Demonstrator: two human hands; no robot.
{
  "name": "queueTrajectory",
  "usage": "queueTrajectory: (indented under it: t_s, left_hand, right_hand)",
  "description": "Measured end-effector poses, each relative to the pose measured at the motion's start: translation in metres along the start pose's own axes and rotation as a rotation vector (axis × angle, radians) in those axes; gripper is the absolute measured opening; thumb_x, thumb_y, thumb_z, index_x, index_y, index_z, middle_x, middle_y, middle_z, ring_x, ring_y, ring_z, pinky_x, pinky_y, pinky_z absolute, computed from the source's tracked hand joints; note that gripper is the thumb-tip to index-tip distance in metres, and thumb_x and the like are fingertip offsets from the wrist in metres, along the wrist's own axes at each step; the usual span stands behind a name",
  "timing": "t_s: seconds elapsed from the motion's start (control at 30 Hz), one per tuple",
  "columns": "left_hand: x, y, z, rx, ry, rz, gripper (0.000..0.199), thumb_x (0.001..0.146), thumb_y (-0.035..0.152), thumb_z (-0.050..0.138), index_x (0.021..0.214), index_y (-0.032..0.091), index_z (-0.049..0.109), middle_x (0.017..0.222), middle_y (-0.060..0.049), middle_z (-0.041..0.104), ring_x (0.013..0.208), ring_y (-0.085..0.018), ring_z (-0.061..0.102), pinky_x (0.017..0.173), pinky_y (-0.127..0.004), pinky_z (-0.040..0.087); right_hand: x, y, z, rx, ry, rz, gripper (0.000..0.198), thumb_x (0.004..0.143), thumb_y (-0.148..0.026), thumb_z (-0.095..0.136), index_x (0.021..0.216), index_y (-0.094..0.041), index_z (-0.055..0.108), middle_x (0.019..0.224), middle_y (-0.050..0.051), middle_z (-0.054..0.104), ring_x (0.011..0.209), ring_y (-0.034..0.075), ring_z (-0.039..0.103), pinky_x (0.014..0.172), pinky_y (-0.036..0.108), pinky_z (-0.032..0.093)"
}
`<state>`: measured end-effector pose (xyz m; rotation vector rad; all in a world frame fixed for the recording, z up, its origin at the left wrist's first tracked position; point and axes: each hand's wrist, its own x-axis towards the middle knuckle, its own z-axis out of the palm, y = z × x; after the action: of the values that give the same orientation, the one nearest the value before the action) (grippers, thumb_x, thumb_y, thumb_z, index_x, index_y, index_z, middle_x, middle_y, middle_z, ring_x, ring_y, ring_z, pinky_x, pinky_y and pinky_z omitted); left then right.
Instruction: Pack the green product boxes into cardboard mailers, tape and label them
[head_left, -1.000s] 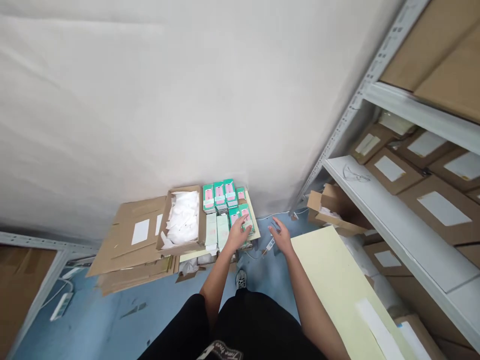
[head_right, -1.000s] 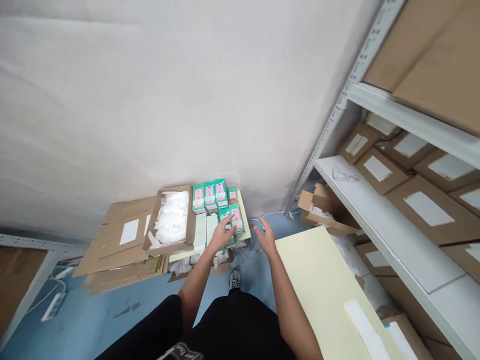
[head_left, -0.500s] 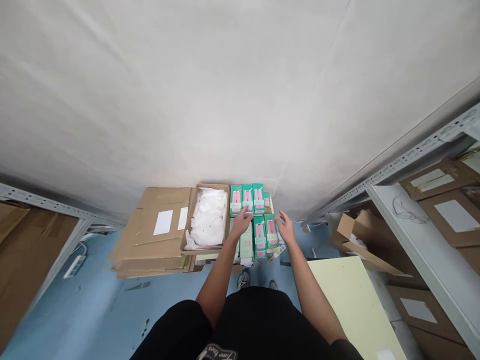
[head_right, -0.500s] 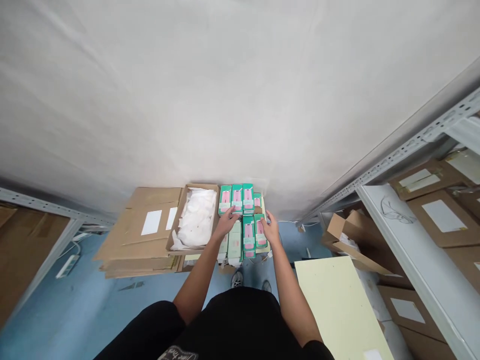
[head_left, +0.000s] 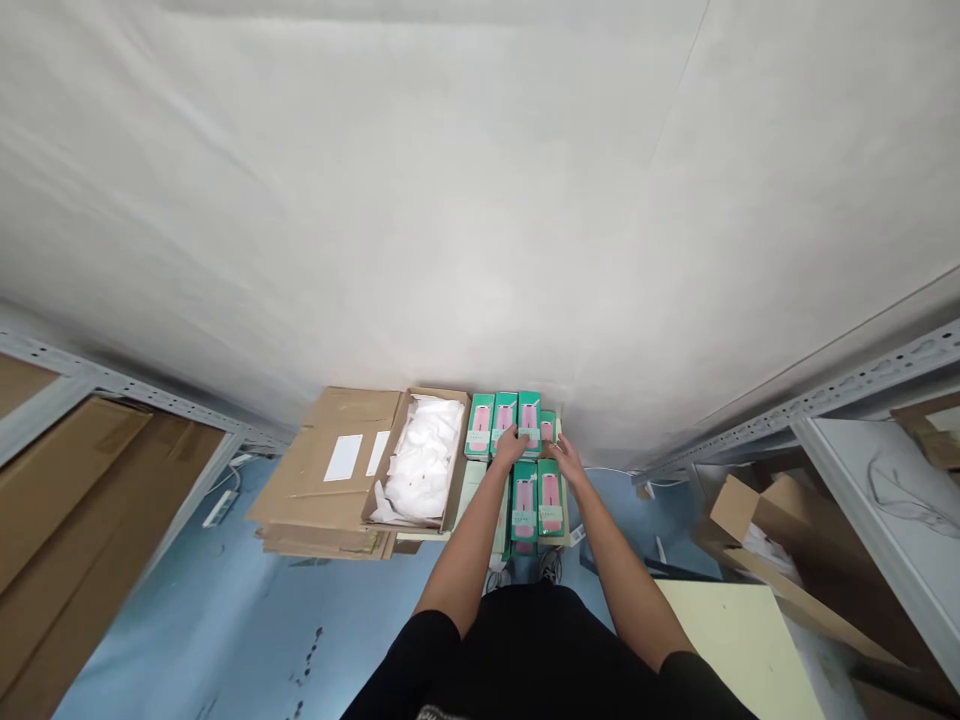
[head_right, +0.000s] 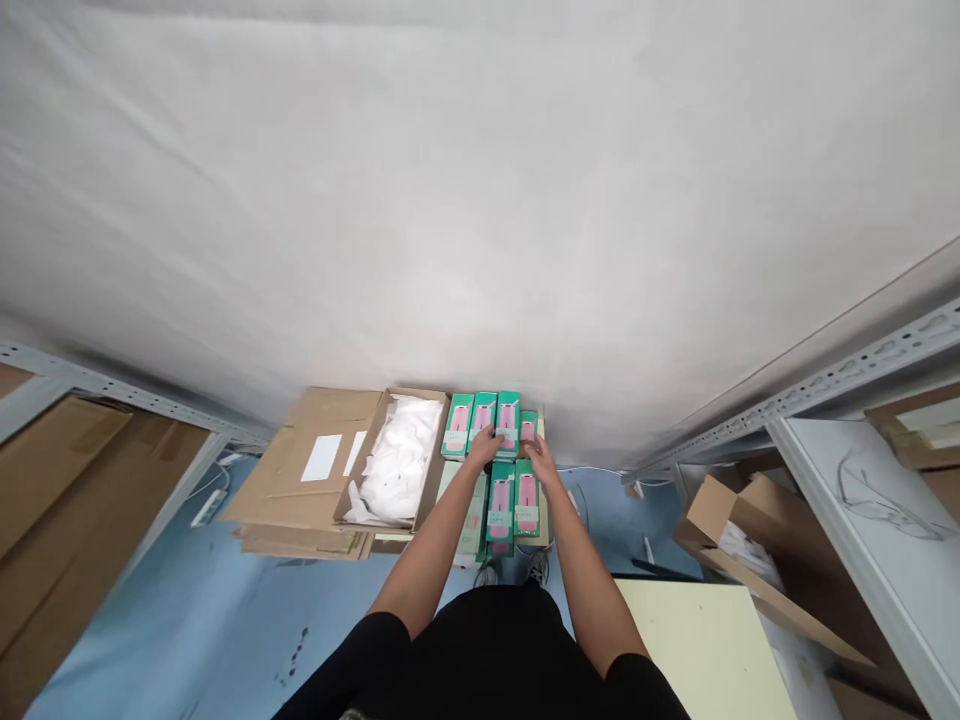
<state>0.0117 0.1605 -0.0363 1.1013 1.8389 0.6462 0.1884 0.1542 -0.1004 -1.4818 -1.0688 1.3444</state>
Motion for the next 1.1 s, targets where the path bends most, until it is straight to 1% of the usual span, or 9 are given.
queueTrajectory:
  t_s: [0.1,0.23,0.37,0.5,0.6,0.7,0.83,0.97,1.1]
  left_hand:
    - [0.005,0.0,0.006,0.051,-0.004,-0.006,0.026,0.085,0.027,0.068,0.107,0.013,0.07,0.113,-0.014,0.075,0.111,-0.028,0.068,0.095,-0.035,0.049]
    - [0.006,0.001,0.013,0.083,-0.025,0.007,0.014,0.081,0.023,0.071,0.091,0.013,0.071,0.096,-0.01,0.075,0.094,-0.025,0.069,0.087,-0.033,0.051]
    - [0.0,0.006,0.012,0.063,-0.009,0.056,0.013,0.075,0.02,0.075,0.087,0.013,0.074,0.093,-0.009,0.076,0.099,-0.026,0.069,0.092,-0.035,0.051]
    - [-0.012,0.01,0.008,0.002,0.038,0.121,0.025,0.074,0.017,0.074,0.099,0.015,0.078,0.108,-0.011,0.077,0.116,-0.029,0.067,0.102,-0.04,0.05]
    - [-0.025,0.011,0.005,-0.048,0.065,0.153,0.041,0.077,0.014,0.069,0.117,0.017,0.076,0.122,-0.012,0.075,0.125,-0.028,0.065,0.108,-0.043,0.048]
    - [-0.039,0.011,-0.003,-0.142,0.092,0.201,0.055,0.076,0.009,0.067,0.13,0.017,0.07,0.127,-0.012,0.074,0.122,-0.027,0.067,0.108,-0.044,0.05]
    - [-0.057,0.007,-0.02,-0.237,0.081,0.3,0.07,0.069,0.006,0.067,0.139,0.018,0.065,0.129,-0.012,0.072,0.116,-0.026,0.07,0.105,-0.043,0.054]
    - [-0.067,-0.004,-0.028,-0.186,-0.003,0.4,0.065,0.072,0.017,0.069,0.137,0.018,0.067,0.124,-0.011,0.073,0.112,-0.028,0.071,0.103,-0.045,0.055]
    - [-0.071,-0.015,-0.003,-0.2,-0.143,0.523,0.057,0.082,0.037,0.068,0.137,0.02,0.068,0.122,-0.011,0.074,0.113,-0.028,0.071,0.102,-0.046,0.056]
  right_hand:
    - [0.02,0.001,0.015,0.003,-0.094,0.06,0.066,0.076,-0.055,0.069,0.132,-0.02,0.069,0.132,0.014,0.072,0.131,0.031,0.063,0.109,0.054,0.05]
    - [0.037,-0.003,0.03,0.017,-0.09,0.09,0.059,0.072,-0.05,0.068,0.124,-0.02,0.072,0.123,0.011,0.076,0.125,0.029,0.066,0.108,0.053,0.05]
    - [0.039,-0.004,0.032,0.064,-0.073,0.045,0.057,0.067,-0.046,0.068,0.118,-0.02,0.072,0.102,0.006,0.08,0.102,0.027,0.074,0.099,0.052,0.055]
    - [0.029,-0.007,0.028,0.116,-0.07,-0.004,0.058,0.063,-0.044,0.072,0.115,-0.019,0.071,0.091,0.005,0.079,0.088,0.027,0.075,0.088,0.05,0.06]
    - [0.016,-0.015,0.027,0.149,-0.039,-0.062,0.061,0.063,-0.045,0.075,0.117,-0.019,0.069,0.096,0.008,0.078,0.091,0.028,0.074,0.088,0.049,0.06]
    - [-0.002,-0.027,0.028,0.168,-0.034,-0.126,0.069,0.063,-0.046,0.075,0.126,-0.02,0.064,0.106,0.012,0.077,0.098,0.03,0.073,0.089,0.049,0.06]
    - [-0.033,-0.045,0.031,0.217,-0.055,-0.216,0.077,0.063,-0.042,0.074,0.136,-0.022,0.059,0.119,0.013,0.074,0.103,0.032,0.073,0.09,0.05,0.06]
    - [-0.071,-0.048,0.027,0.186,0.026,-0.302,0.074,0.07,-0.037,0.072,0.142,-0.025,0.058,0.127,0.012,0.072,0.108,0.032,0.072,0.094,0.05,0.059]
    - [-0.109,-0.037,0.007,0.133,0.211,-0.312,0.071,0.073,-0.035,0.072,0.142,-0.028,0.06,0.131,0.01,0.07,0.113,0.031,0.069,0.096,0.049,0.058]
